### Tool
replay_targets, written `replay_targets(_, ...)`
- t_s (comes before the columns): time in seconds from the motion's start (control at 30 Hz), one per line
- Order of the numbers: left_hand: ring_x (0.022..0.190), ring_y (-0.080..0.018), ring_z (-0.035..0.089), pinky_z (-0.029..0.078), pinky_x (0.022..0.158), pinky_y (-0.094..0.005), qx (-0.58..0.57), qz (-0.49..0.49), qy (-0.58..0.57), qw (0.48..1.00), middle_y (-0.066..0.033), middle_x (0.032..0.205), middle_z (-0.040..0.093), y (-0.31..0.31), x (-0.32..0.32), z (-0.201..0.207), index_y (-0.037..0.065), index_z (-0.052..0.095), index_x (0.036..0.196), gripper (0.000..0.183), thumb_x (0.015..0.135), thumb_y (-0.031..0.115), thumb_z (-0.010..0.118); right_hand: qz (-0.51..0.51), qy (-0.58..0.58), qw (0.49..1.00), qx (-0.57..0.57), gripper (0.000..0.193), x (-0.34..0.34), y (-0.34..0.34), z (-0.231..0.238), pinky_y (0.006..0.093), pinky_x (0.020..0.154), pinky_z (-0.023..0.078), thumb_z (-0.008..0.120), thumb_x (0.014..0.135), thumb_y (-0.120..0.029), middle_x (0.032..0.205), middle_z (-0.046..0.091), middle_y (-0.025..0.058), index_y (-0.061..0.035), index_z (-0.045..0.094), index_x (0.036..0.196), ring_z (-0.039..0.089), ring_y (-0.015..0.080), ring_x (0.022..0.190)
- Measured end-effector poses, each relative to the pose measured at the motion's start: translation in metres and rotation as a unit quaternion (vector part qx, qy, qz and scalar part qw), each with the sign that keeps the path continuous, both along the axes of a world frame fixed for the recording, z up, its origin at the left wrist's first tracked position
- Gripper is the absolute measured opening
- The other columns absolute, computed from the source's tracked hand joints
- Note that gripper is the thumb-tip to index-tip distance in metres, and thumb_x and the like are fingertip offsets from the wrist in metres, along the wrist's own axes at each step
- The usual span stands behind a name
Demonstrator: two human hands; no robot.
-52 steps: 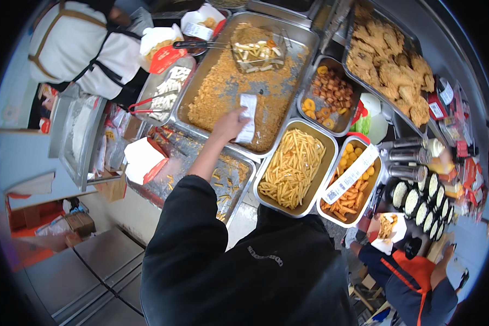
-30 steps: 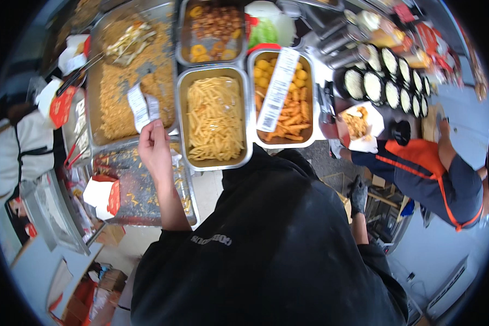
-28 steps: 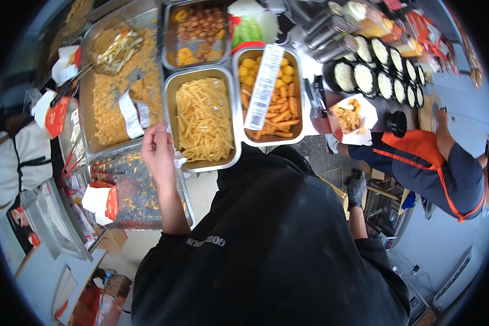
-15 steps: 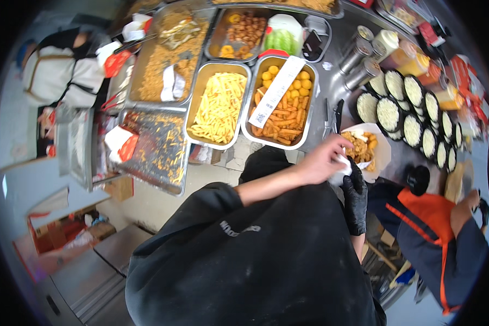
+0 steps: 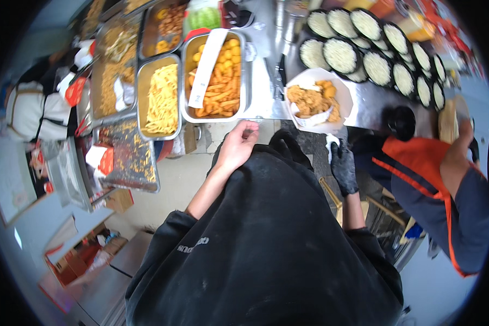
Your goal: The person assembles food orders in a commercial kitchen. They use tongs to place fried chicken and fries into paper containers, then add sauces from squeeze bottles. The person handles order receipts and coordinates with a coworker preparing rice bowls.
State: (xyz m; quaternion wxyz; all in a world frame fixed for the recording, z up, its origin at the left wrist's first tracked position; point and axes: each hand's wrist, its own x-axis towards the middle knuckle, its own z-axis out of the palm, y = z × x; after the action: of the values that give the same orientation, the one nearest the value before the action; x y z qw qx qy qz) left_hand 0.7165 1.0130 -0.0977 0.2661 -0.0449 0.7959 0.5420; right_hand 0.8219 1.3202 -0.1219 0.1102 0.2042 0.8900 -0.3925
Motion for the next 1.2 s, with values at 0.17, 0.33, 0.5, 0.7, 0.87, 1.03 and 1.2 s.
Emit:
replay_targets(0.17,0.088,-0.0216,0.066,0.052,0.081,-0.0340,-0.069,-0.157,-0.010,0.985,-0.0094,0.108,0.068,0.048,-0.026,0.000,0.003,0.055,0.123,0.042,0.093,0.032,0.062,-0.031,-0.044,0.996,0.075,0.035,0.062,0.019,-0.093,0.0516,0.081,0.049,0.040,0.103,-0.025,0.106,0.065,0.0252,-0.0011,0.063,0.112,0.061,0.0456,0.099)
replay_targets(0.33,0.102,-0.0394,0.065,0.049,0.091,-0.0455,-0.231,-0.246,0.015,0.941,-0.0241,0.106,0.068,0.100,-0.068,-0.024,-0.005,0.062,0.112,0.054,0.095,0.045,0.048,-0.143,0.008,0.987,0.072,0.041,0.128,0.027,-0.152,0.0478,0.082,0.049,0.039,0.103,-0.033,0.102,0.068,0.0232,-0.0015,0.061,0.116,0.063,0.0408,0.098)
replay_targets(0.5,0.100,-0.0432,0.064,0.049,0.093,-0.0482,-0.242,-0.192,0.032,0.951,-0.0293,0.099,0.067,0.087,-0.089,-0.039,-0.005,0.070,0.092,0.042,0.094,0.030,0.047,-0.322,-0.023,0.925,-0.198,0.028,0.167,0.017,-0.161,0.0315,0.062,0.051,0.047,0.099,-0.010,0.095,0.066,0.0101,-0.0093,0.057,0.125,0.060,0.0161,0.078)
replay_targets(0.7,0.099,-0.0431,0.064,0.049,0.091,-0.0493,-0.260,-0.190,0.082,0.943,-0.0307,0.100,0.066,0.068,-0.093,-0.039,-0.008,0.066,0.099,0.045,0.096,0.032,0.046,-0.290,-0.009,0.947,-0.141,0.018,0.167,0.013,-0.162,0.0332,0.066,0.052,0.055,0.093,-0.009,0.094,0.068,0.0078,-0.0068,0.065,0.108,0.063,0.0163,0.081)
replay_targets(0.87,0.091,-0.0351,0.060,0.050,0.082,-0.0468,-0.225,-0.160,0.413,0.868,-0.0198,0.097,0.062,0.090,-0.065,-0.015,-0.005,0.063,0.099,0.034,0.086,0.027,0.067,-0.285,-0.007,0.958,-0.014,0.023,0.135,0.021,-0.158,0.0354,0.061,0.049,0.063,0.094,-0.026,0.080,0.066,0.0080,-0.0040,0.064,0.101,0.061,0.0185,0.067)
replay_targets(1.03,0.096,-0.0351,0.062,0.048,0.086,-0.0459,-0.247,-0.375,0.402,0.798,-0.0204,0.098,0.066,0.118,-0.049,-0.065,-0.003,0.063,0.109,0.033,0.086,0.021,0.064,-0.238,-0.010,0.971,-0.025,0.038,0.067,0.004,-0.092,0.0337,0.045,0.043,0.053,0.101,-0.036,0.063,0.058,0.0073,-0.0011,0.062,0.091,0.055,0.0166,0.048)
replay_targets(1.2,0.091,-0.0338,0.069,0.053,0.081,-0.0435,-0.061,-0.245,0.155,0.955,-0.0223,0.107,0.067,0.090,-0.075,0.007,-0.004,0.056,0.117,0.028,0.094,0.011,0.054,-0.267,0.061,0.960,-0.065,0.036,0.054,0.003,-0.079,0.0303,0.051,0.043,0.053,0.102,-0.032,0.066,0.059,0.0057,0.0000,0.066,0.092,0.054,0.0127,0.055)
